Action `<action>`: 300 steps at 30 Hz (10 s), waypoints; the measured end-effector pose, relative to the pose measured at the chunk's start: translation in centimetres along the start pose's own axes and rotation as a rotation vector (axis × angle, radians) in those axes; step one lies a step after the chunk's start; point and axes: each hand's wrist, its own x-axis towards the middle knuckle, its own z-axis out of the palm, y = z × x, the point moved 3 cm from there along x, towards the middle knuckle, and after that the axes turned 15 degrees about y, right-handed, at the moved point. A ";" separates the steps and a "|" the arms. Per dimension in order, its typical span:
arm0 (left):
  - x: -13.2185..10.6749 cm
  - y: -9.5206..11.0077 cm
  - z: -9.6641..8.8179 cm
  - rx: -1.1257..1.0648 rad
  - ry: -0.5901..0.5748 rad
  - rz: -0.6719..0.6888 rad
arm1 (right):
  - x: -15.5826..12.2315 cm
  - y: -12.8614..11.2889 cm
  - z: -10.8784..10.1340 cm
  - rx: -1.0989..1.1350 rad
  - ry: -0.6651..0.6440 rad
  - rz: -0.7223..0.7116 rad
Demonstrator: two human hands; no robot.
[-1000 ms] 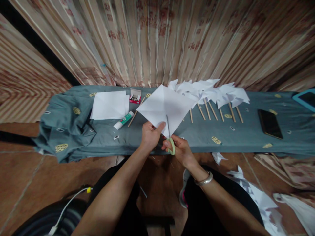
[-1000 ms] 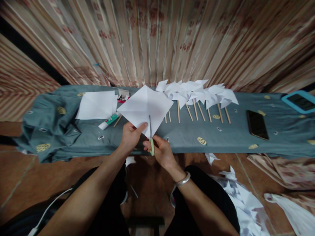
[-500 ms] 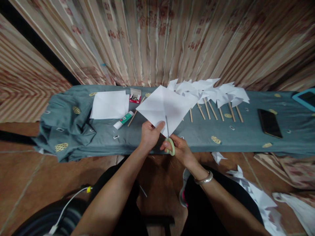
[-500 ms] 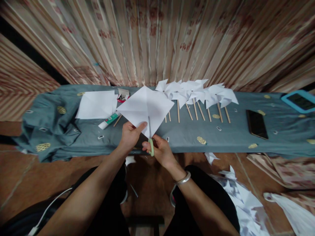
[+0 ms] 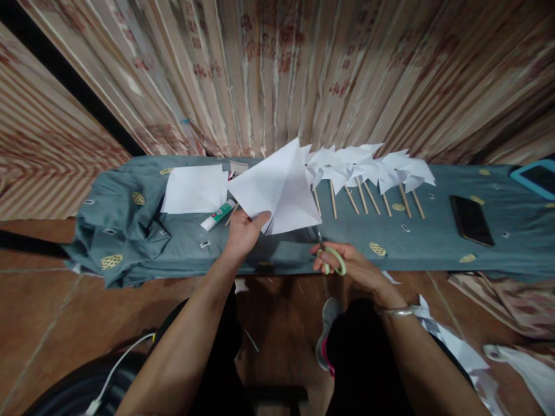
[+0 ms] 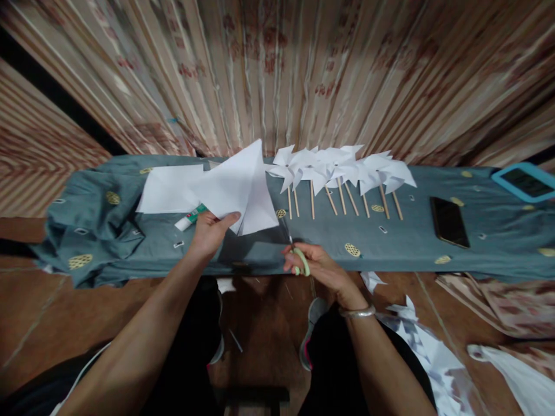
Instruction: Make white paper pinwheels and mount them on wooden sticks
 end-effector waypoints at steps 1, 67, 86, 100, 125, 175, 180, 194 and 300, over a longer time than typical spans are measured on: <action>-0.1 0.0 0.0 0.020 -0.036 0.020 | 0.2 -0.3 -0.8 0.037 0.098 -0.037; -1.1 0.5 2.3 -0.539 0.092 -0.443 | -0.5 0.7 4.4 0.001 -0.103 -0.118; -1.1 1.0 2.0 -0.574 0.125 -0.471 | -0.7 0.4 4.8 0.034 -0.048 -0.064; -1.6 0.9 2.2 -0.584 0.120 -0.503 | -0.3 0.7 5.0 0.048 0.005 -0.054; -2.7 0.8 2.7 -0.502 0.106 -0.556 | -0.1 0.5 4.9 0.057 0.076 0.001; -3.5 0.8 2.7 -0.486 0.112 -0.557 | 0.4 0.8 5.2 0.041 0.148 -0.088; -3.5 0.8 2.7 -0.480 0.117 -0.560 | 0.4 0.6 5.3 0.039 0.157 -0.084; -3.6 0.7 2.5 -0.466 0.106 -0.559 | 0.5 0.9 5.4 0.044 0.160 -0.101; -2.8 0.0 2.8 -0.346 0.136 -0.284 | -0.8 0.4 4.8 -0.148 -0.123 -0.082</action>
